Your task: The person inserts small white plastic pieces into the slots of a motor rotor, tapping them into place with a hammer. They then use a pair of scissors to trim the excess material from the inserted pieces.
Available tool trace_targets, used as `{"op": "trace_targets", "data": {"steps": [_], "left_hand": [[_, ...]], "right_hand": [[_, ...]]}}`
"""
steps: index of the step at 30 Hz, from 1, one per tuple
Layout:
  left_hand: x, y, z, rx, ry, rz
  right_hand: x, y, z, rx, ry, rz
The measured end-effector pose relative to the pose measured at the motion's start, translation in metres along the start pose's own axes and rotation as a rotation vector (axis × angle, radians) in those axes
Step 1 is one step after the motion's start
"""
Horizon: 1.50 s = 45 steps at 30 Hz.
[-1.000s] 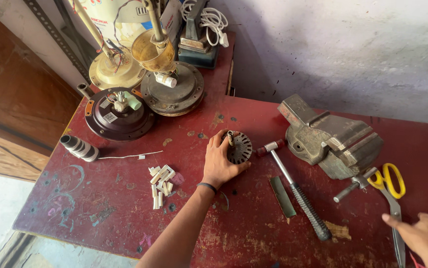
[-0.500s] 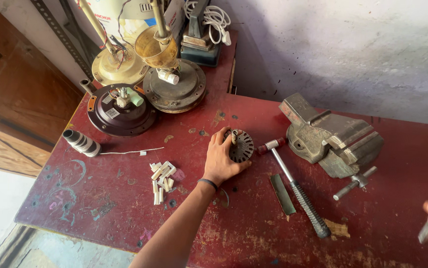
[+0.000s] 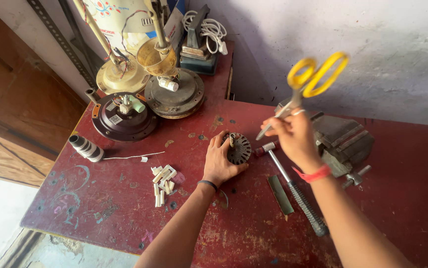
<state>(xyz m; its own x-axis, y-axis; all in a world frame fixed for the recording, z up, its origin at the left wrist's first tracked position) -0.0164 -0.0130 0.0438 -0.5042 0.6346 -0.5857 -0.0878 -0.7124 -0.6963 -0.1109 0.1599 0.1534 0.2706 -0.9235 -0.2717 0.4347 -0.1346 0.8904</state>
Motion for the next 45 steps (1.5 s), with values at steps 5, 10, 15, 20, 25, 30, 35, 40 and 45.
{"op": "trace_targets", "data": {"steps": [5,10,15,20,25,30,35,40,45], "left_hand": [[-0.002,0.002,0.0,-0.018,0.01,-0.01],[-0.001,0.001,0.002,-0.02,0.004,-0.002],[0.0,0.001,0.003,-0.032,0.012,-0.001],[0.001,0.004,0.005,-0.001,0.003,0.009],[0.002,0.005,0.007,0.011,0.014,0.032],[0.003,0.008,0.01,-0.091,0.041,0.025],[0.006,0.01,0.014,-0.176,0.099,0.06],[0.003,0.011,0.014,-0.153,0.073,0.017],[0.005,0.009,0.013,-0.076,0.091,0.074]], "right_hand": [[0.031,-0.027,-0.001,-0.029,0.046,0.006],[0.04,-0.051,0.001,0.035,0.061,0.003],[0.046,-0.063,0.001,-0.023,0.076,-0.062],[0.051,-0.065,0.009,0.006,0.121,-0.082],[0.055,-0.067,0.017,0.115,0.274,-0.258],[0.058,-0.07,0.018,0.087,0.277,-0.326],[0.063,-0.073,0.01,-0.014,0.211,-0.314],[0.067,-0.069,-0.004,-0.119,0.139,-0.267],[0.067,-0.072,0.003,-0.029,0.139,-0.222]]}}
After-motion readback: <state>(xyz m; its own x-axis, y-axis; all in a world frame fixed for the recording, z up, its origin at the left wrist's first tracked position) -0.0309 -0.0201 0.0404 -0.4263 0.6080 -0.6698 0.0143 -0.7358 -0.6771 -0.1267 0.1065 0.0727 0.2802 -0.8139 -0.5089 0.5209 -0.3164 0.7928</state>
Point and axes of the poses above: each hand's wrist, its own z-axis towards the middle knuckle, its own x-axis out of the palm, y = z × x, the point moved 5 cm from there along z, towards the middle knuckle, and after that the axes turned 6 degrees about -y, right-handed, at the moved point
